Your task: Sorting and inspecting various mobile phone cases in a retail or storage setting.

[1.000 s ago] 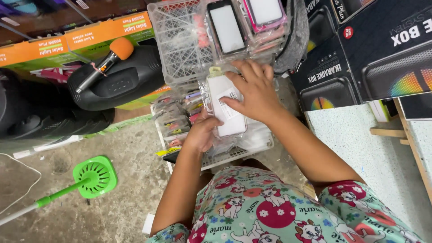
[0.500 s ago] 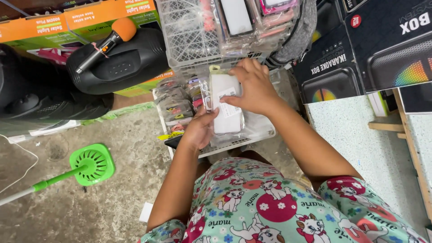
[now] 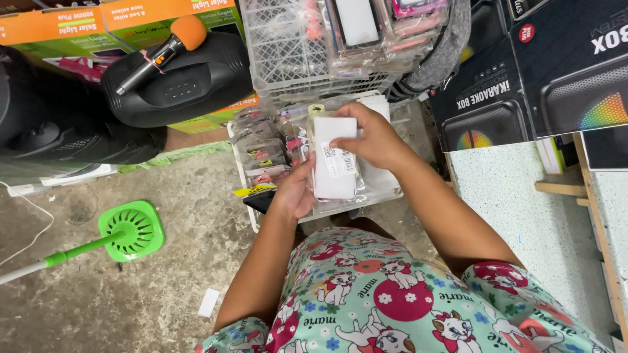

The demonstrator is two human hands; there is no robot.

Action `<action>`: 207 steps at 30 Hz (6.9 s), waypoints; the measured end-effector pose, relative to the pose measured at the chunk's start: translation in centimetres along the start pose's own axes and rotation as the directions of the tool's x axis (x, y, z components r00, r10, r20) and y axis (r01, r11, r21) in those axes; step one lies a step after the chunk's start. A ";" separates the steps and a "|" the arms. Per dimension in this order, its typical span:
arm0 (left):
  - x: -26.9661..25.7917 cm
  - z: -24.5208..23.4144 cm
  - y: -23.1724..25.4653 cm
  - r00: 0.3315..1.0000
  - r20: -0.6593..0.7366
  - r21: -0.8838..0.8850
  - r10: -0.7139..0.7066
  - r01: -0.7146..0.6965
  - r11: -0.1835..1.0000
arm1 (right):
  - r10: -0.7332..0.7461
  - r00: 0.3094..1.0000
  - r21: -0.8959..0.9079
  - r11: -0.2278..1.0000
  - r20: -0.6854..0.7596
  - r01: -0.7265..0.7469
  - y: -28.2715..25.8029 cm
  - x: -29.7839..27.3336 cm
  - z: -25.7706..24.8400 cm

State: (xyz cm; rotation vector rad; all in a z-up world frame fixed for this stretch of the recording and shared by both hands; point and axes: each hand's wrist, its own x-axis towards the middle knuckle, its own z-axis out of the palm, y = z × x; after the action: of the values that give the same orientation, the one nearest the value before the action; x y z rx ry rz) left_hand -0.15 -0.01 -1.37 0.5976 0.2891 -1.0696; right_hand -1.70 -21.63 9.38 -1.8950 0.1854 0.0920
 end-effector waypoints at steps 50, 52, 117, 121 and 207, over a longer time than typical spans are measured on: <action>1.7 4.8 -2.8 0.920 -0.022 0.456 0.391 -0.338 0.823 | 0.356 0.934 0.917 0.364 0.023 -0.161 3.2 -2.1 -0.3; 2.2 4.0 -3.4 0.895 0.002 0.569 0.446 -0.368 0.735 | 0.363 0.931 0.881 0.426 0.042 -0.206 2.7 -2.2 -2.3; 23.0 1.7 -7.5 0.887 -0.432 -0.363 0.161 -0.335 0.870 | -0.289 0.945 -0.848 0.453 0.151 0.274 18.0 7.6 -0.6; 23.7 0.9 -7.8 0.903 -0.400 -0.363 0.156 -0.312 0.878 | -0.283 0.948 -0.848 0.457 0.148 0.269 15.1 7.0 -1.7; 5.8 8.3 0.2 0.927 -0.017 0.356 0.376 -0.345 0.868 | -0.399 0.908 -0.766 0.622 -0.128 0.165 -3.7 0.1 -6.5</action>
State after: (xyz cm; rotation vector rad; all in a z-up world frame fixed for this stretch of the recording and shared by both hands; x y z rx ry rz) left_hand 2.17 -9.08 2.52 0.9776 0.0532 -0.7326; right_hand -1.17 -26.56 14.93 -2.7475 0.0265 -0.4006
